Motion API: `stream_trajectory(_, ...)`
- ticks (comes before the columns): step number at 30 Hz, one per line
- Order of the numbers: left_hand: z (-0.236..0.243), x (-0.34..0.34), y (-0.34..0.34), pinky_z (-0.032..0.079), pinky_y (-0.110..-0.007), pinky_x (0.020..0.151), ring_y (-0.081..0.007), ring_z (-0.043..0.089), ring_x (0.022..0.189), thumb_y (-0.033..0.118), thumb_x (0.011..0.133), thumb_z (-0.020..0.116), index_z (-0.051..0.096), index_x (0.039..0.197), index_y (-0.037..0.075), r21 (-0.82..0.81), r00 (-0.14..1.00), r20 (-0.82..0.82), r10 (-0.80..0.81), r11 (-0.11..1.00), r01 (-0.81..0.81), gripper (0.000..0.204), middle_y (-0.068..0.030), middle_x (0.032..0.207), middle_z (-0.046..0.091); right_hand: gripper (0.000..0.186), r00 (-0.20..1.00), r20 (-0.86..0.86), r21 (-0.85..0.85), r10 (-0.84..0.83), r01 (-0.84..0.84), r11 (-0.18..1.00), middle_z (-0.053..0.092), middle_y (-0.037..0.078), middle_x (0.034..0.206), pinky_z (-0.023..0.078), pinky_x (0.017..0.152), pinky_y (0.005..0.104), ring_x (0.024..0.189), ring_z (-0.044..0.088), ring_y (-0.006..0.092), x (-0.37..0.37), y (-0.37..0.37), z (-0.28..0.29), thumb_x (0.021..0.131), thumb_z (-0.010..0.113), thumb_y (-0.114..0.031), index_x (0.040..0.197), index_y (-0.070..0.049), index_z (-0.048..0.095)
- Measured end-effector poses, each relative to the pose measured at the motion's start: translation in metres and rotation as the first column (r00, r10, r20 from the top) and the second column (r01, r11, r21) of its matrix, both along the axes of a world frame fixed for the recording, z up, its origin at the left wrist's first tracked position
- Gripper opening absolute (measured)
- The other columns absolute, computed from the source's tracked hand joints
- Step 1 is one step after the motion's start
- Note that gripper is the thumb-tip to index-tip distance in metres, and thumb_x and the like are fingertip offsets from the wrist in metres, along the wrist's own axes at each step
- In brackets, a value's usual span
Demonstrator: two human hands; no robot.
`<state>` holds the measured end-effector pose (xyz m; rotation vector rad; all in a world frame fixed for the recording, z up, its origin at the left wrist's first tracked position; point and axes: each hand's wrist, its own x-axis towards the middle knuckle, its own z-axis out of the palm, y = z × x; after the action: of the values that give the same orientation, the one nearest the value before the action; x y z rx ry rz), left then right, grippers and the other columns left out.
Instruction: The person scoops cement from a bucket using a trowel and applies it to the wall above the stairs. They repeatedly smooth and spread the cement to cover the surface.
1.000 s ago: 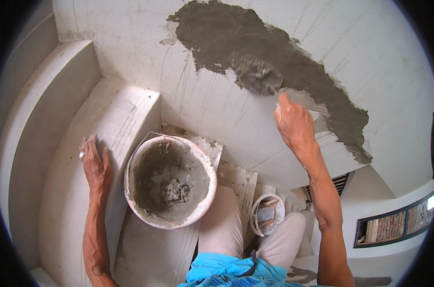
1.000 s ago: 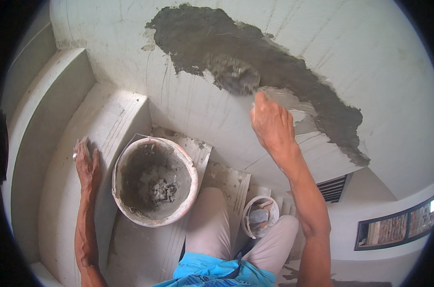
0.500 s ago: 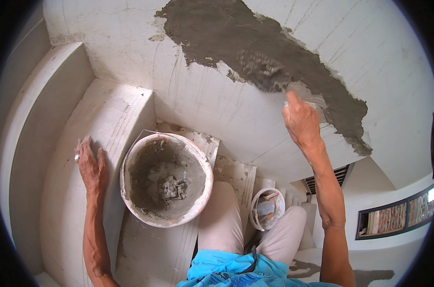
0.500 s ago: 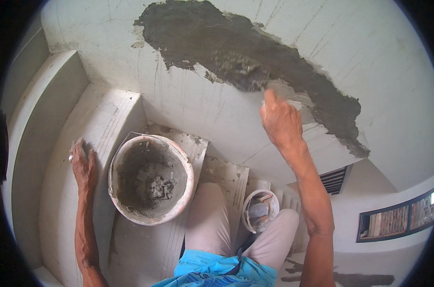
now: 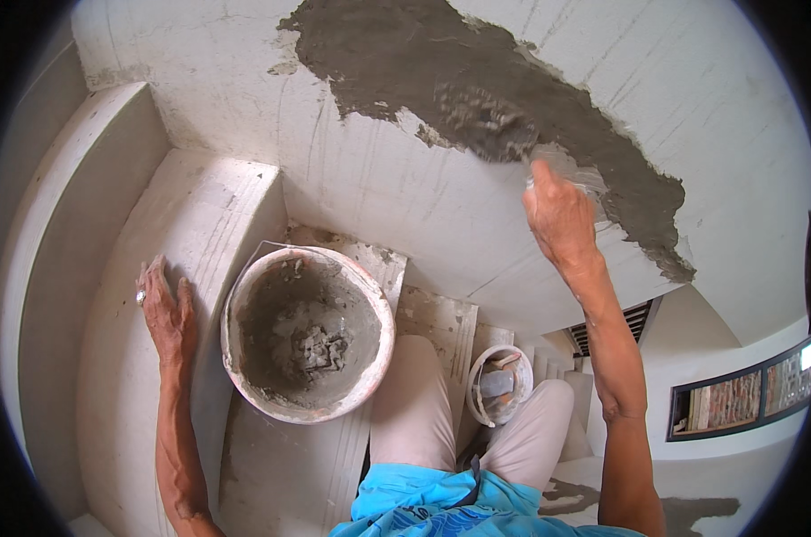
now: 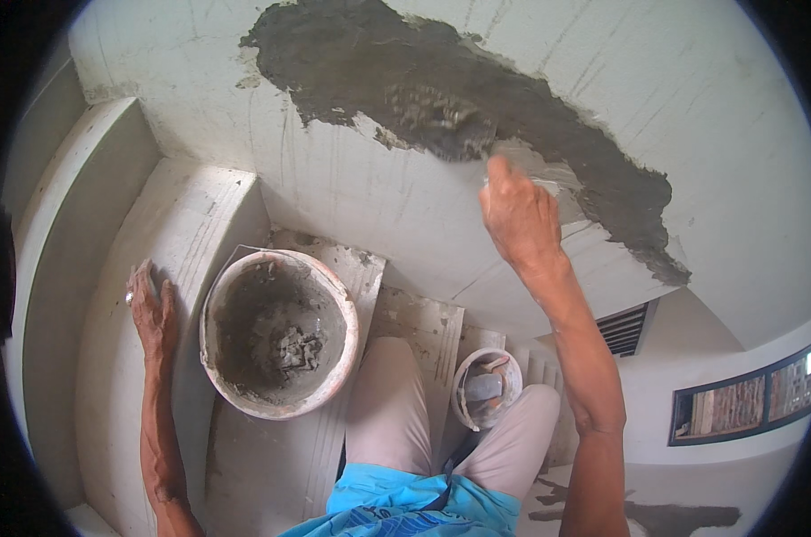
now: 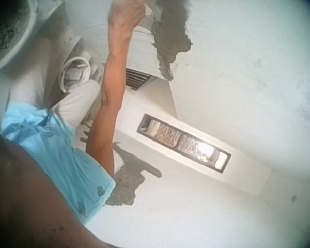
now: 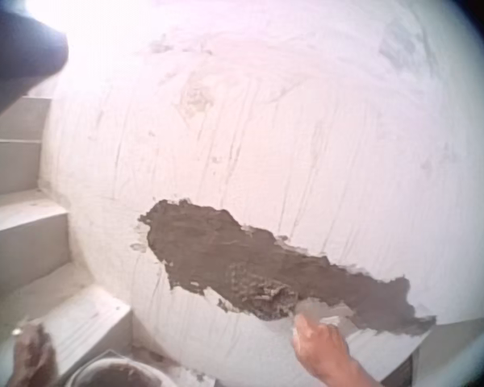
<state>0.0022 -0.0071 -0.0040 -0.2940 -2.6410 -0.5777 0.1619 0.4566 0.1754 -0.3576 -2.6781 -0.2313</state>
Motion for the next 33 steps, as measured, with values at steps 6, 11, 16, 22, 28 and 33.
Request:
stream_trajectory(6, -0.002, 0.000, 0.002, 0.022, -0.046, 0.119, -0.0379, 0.037, 0.139, 0.019, 0.094, 0.057, 0.048, 0.137, -0.001, 0.009, 1.000, 0.005, -0.006, 1.000, 0.006, 0.049, -0.0236, 0.140, 0.050, 0.011, 0.971, 0.239, -0.051, -0.002, 0.015, 0.999, 0.062, 0.026, 0.072, 0.051, 0.065, 0.0537, 0.070, 0.063, 0.0462, 0.032, 0.008, -0.039, 0.085, 0.052, -0.009, 0.087, 0.001, 0.049)
stream_trajectory(11, 0.005, 0.004, 0.004, 0.023, -0.046, 0.119, -0.0374, 0.036, 0.140, 0.020, 0.094, 0.056, 0.048, 0.137, -0.001, 0.008, 0.999, 0.028, 0.016, 1.000, -0.016, 0.048, -0.0228, 0.142, 0.048, 0.010, 0.998, -0.001, -0.079, 0.057, -0.057, 0.995, 0.062, 0.026, 0.072, 0.050, 0.063, 0.0526, 0.068, 0.063, 0.0453, 0.021, 0.000, -0.009, 0.085, 0.053, -0.009, 0.086, 0.001, 0.048)
stream_trajectory(16, 0.005, 0.003, 0.005, 0.023, -0.046, 0.118, -0.0378, 0.036, 0.140, 0.020, 0.094, 0.055, 0.048, 0.137, 0.000, 0.012, 1.000, 0.026, 0.007, 1.000, -0.007, 0.048, -0.0227, 0.142, 0.048, 0.011, 0.999, -0.002, -0.051, 0.050, -0.050, 0.997, 0.062, 0.026, 0.072, 0.052, 0.062, 0.0521, 0.068, 0.064, 0.0456, 0.004, 0.000, -0.005, 0.086, 0.052, -0.009, 0.085, 0.001, 0.049)
stream_trajectory(22, 0.000, 0.000, 0.000, 0.024, -0.046, 0.118, -0.0384, 0.036, 0.139, 0.022, 0.095, 0.055, 0.047, 0.138, 0.001, -0.019, 1.000, 0.004, -0.018, 1.000, 0.018, 0.048, -0.0229, 0.143, 0.047, 0.011, 0.974, 0.227, -0.040, -0.008, 0.017, 0.999, 0.063, 0.026, 0.073, 0.054, 0.065, 0.0513, 0.071, 0.065, 0.0458, 0.026, 0.000, -0.038, 0.086, 0.051, -0.009, 0.085, 0.002, 0.050)
stream_trajectory(28, -0.005, 0.001, 0.000, 0.023, -0.046, 0.118, -0.0386, 0.035, 0.140, 0.023, 0.096, 0.055, 0.047, 0.138, 0.000, 0.001, 1.000, 0.006, 0.013, 1.000, -0.013, 0.049, -0.0226, 0.142, 0.048, 0.009, 0.999, 0.022, -0.058, 0.025, -0.024, 0.998, 0.064, 0.026, 0.074, 0.054, 0.063, 0.0493, 0.072, 0.066, 0.0444, 0.012, -0.016, -0.002, 0.086, 0.053, -0.007, 0.086, 0.002, 0.050)
stream_trajectory(33, -0.001, -0.001, 0.002, 0.023, -0.046, 0.118, -0.0390, 0.035, 0.140, 0.025, 0.096, 0.055, 0.047, 0.138, 0.000, 0.022, 1.000, 0.021, -0.020, 1.000, 0.020, 0.050, -0.0229, 0.142, 0.048, 0.009, 0.996, 0.077, -0.001, -0.037, 0.037, 0.999, 0.062, 0.026, 0.068, 0.054, 0.063, 0.0496, 0.072, 0.066, 0.0446, 0.001, -0.012, -0.010, 0.086, 0.052, -0.006, 0.087, 0.003, 0.050)
